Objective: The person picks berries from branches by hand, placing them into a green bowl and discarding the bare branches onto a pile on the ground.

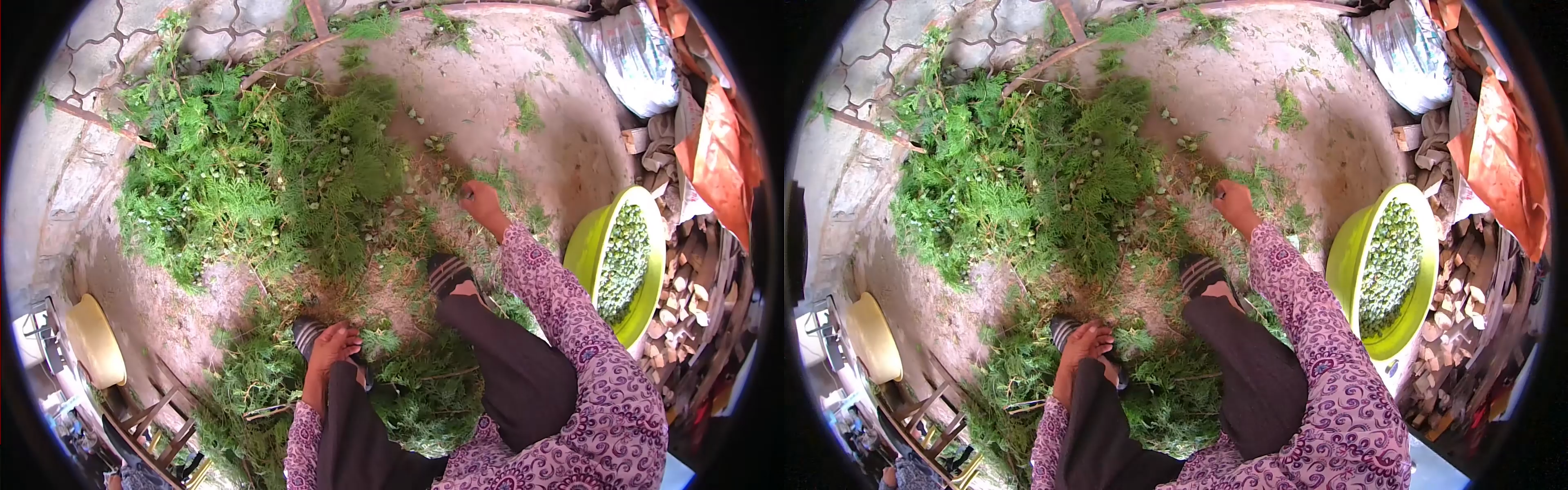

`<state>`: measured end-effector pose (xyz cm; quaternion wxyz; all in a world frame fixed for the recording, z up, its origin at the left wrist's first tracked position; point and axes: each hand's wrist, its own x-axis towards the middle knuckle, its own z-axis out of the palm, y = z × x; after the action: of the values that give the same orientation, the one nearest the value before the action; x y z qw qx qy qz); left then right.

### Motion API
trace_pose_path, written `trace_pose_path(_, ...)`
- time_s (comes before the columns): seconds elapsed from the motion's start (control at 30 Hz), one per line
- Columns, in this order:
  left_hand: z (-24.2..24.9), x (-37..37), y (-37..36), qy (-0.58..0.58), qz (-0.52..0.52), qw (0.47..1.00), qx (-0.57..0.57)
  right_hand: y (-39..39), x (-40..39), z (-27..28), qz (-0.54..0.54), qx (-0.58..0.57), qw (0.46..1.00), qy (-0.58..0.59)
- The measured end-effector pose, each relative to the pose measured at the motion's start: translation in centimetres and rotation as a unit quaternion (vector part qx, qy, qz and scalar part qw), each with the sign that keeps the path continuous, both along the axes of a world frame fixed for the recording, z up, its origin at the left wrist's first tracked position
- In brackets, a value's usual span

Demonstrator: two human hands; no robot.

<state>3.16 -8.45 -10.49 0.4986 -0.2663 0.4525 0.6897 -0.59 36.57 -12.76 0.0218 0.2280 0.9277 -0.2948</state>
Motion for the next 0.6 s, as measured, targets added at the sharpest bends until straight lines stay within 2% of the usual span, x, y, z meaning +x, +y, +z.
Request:
trace_pose_path(0.03,-0.2,0.1,0.0,-0.003,0.005,1.0,0.002,0.0,0.3,-0.1,0.021,0.001,0.999,0.029)
trace_pose_path(0.27,-0.6,-0.1,0.0,-0.009,0.005,1.0,0.001,-0.4,0.4,0.2,0.025,0.035,0.999,0.016)
trace_pose_path(0.33,-0.6,0.1,-0.1,-0.006,0.018,1.0,0.009,-0.2,0.4,0.3,-0.045,-0.03,0.997,-0.051)
trace_pose_path(0.37,-0.7,0.3,-0.1,-0.007,0.019,1.0,0.008,-0.2,0.5,0.1,-0.044,-0.03,0.997,-0.052)
trace_pose_path(0.43,-0.8,0.3,0.0,-0.007,0.021,1.0,0.004,-0.1,0.8,-0.3,0.022,0.035,0.999,-0.015)
trace_pose_path(0.57,-0.3,0.0,0.1,-0.01,0.019,1.0,0.005,-0.2,0.8,-0.5,0.068,0.109,0.992,0.003)
trace_pose_path(0.6,-0.4,0.1,0.1,-0.008,0.018,1.0,0.003,0.3,0.6,-0.1,-0.081,-0.177,0.98,-0.04)
